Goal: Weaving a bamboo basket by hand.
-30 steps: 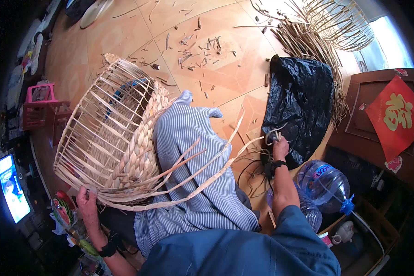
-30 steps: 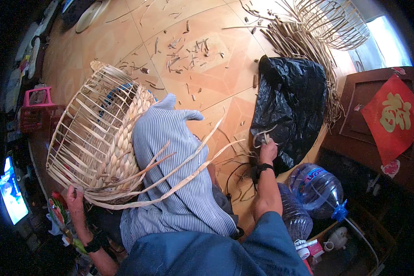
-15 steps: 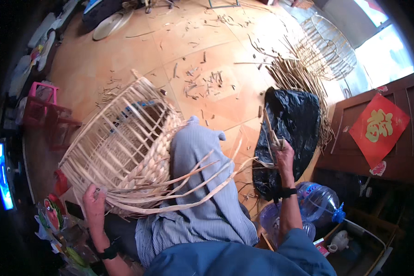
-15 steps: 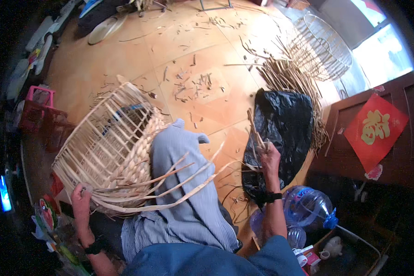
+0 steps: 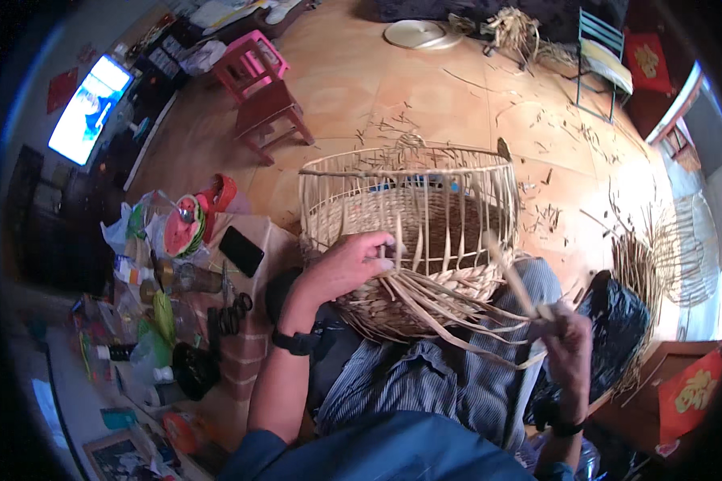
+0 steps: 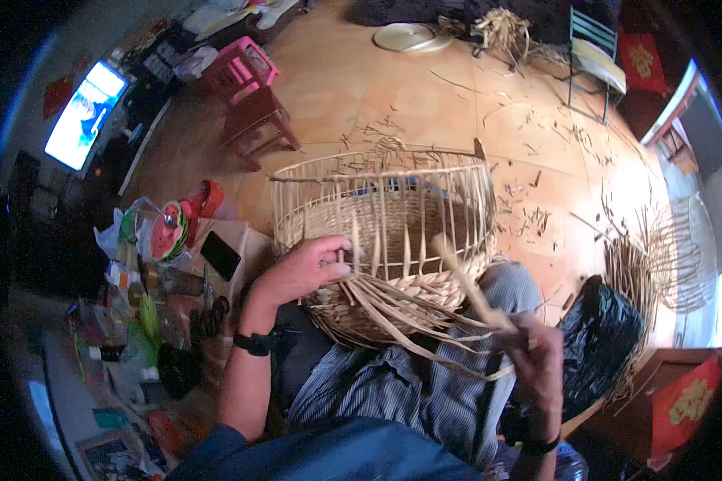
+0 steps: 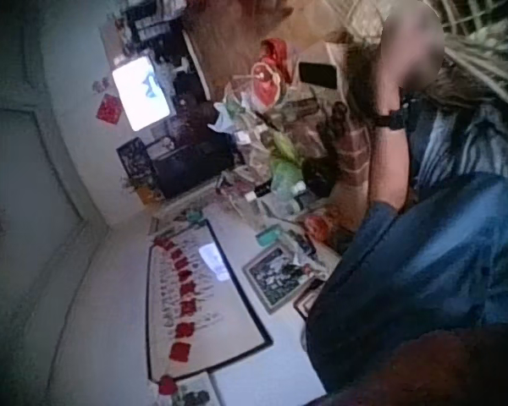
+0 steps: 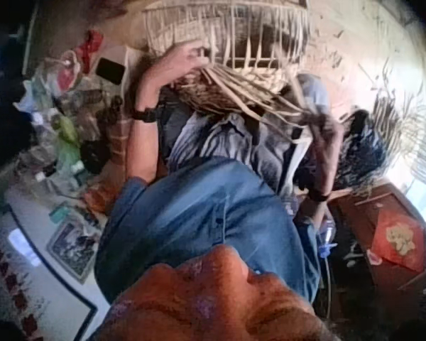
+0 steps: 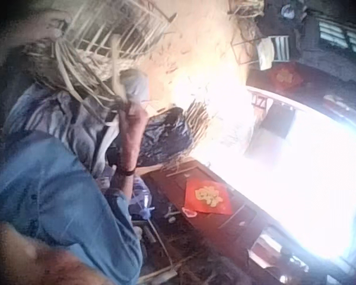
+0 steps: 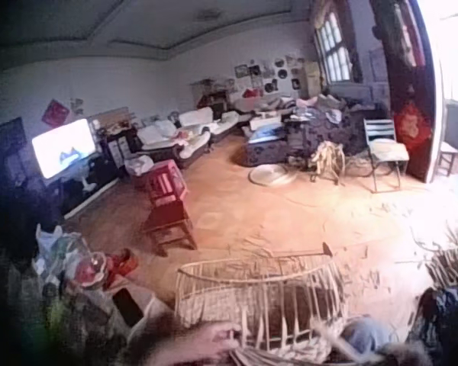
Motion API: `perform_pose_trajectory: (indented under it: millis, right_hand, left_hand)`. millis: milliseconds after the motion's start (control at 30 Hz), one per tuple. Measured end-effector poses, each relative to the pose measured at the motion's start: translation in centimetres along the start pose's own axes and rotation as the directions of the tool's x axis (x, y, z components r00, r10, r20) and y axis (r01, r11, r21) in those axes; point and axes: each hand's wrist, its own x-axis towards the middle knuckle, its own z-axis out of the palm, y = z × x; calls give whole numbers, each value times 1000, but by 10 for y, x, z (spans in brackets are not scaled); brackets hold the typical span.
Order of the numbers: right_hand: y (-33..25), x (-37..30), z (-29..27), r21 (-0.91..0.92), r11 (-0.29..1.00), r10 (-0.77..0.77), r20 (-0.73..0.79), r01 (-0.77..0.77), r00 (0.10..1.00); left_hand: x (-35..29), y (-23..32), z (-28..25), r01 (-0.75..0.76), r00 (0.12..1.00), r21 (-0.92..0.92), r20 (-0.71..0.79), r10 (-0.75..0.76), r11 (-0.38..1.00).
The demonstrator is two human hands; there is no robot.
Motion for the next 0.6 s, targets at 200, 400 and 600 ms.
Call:
perform_pose_trajectory:
  millis: [200,400,600]
  right_hand:
    - [-30,12,57,-272,957,145,156,-98,977]
    - [-34,26,64,-427,904,110,230,-2,967]
    - [-43,38,62,-521,854,146,252,7,957]
  left_hand:
    - [10,-8,1,-122,992,367,23,122,922]
    - [10,-9,8,-154,983,399,-32,181,904]
    - [14,-22,20,-221,933,469,-153,325,855]
